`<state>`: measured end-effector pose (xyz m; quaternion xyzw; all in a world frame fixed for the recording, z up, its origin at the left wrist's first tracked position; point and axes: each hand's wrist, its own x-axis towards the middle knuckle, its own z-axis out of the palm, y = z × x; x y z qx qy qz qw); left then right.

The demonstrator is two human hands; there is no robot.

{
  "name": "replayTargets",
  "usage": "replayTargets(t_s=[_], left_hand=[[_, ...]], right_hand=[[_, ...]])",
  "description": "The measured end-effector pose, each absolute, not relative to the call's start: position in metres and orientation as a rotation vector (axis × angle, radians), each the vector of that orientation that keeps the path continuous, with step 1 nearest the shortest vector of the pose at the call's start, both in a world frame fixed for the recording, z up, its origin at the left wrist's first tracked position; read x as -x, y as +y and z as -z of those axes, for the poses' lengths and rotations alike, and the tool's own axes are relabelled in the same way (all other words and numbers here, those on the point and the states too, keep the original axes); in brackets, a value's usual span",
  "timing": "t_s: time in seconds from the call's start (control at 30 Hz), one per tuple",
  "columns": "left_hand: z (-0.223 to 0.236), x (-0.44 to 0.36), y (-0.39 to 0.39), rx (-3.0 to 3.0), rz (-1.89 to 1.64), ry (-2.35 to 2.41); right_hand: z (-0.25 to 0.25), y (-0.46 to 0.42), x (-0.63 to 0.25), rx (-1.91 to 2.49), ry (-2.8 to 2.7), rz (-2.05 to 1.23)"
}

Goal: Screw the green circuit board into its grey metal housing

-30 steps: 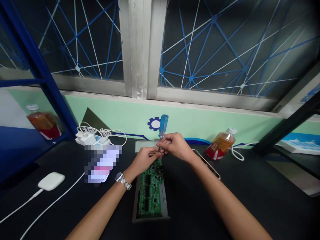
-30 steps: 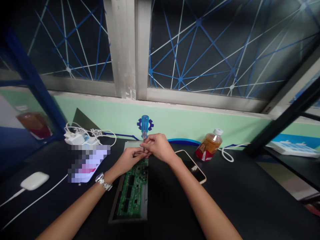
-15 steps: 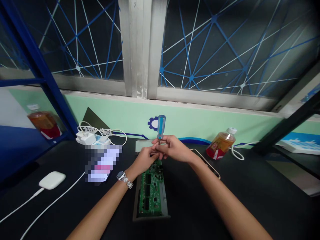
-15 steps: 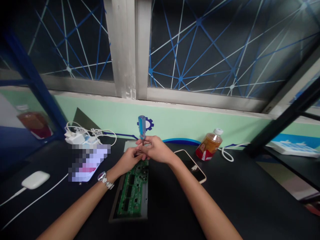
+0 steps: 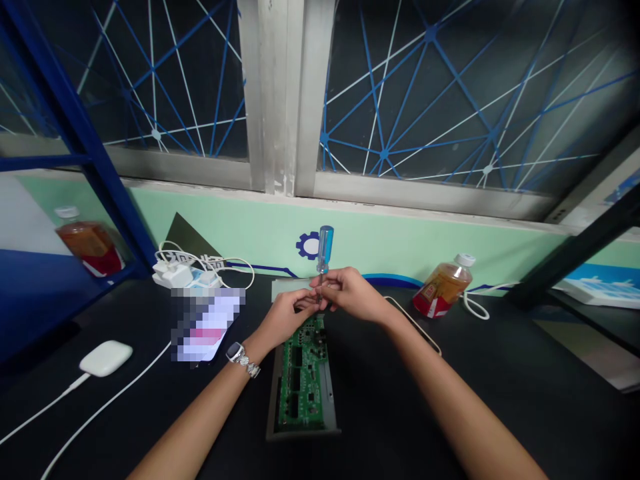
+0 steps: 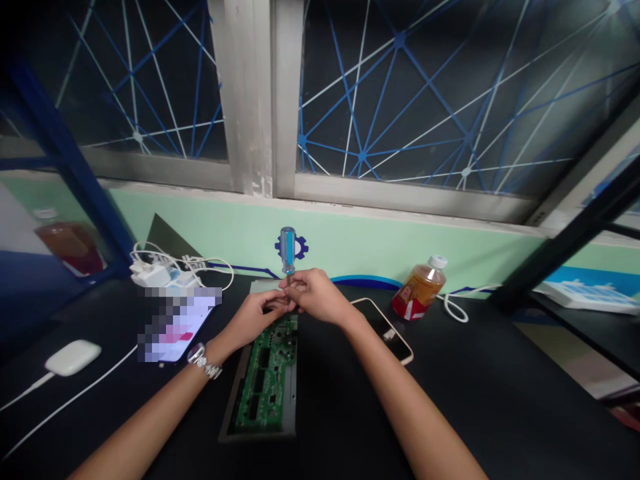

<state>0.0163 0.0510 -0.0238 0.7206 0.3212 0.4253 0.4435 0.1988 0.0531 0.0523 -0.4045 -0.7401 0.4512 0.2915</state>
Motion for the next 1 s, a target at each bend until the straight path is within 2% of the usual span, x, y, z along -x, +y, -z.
replayTargets(t_s=[0.13,0.3,0.37,0.73,1.0], left_hand=[[0.026,-0.022,0.051,-1.783,-1.04,0.748],[0.031,-0.029,0.053,-1.73,-1.088,0.861],[0.032,-0.031,0.054,-1.722,-1.114,0.898],[0.006,0.006,0.041,-1.871,-1.166,0.991],[0.012,0.02,0.018,-2.071,-1.074,1.061]], right_hand=[[-0.058,0.047,-0.196,1.029,-2.03,-1.267],[-0.055,0.049,-0.195,1.14,-2.052,-0.825],[-0.053,0.051,-0.196,1.146,-2.073,-0.766],[-0.05,0.048,-0.204,1.055,-2.078,-0.841],[-0.024,0.014,-0.219,0.854,-1.411,-1.168]])
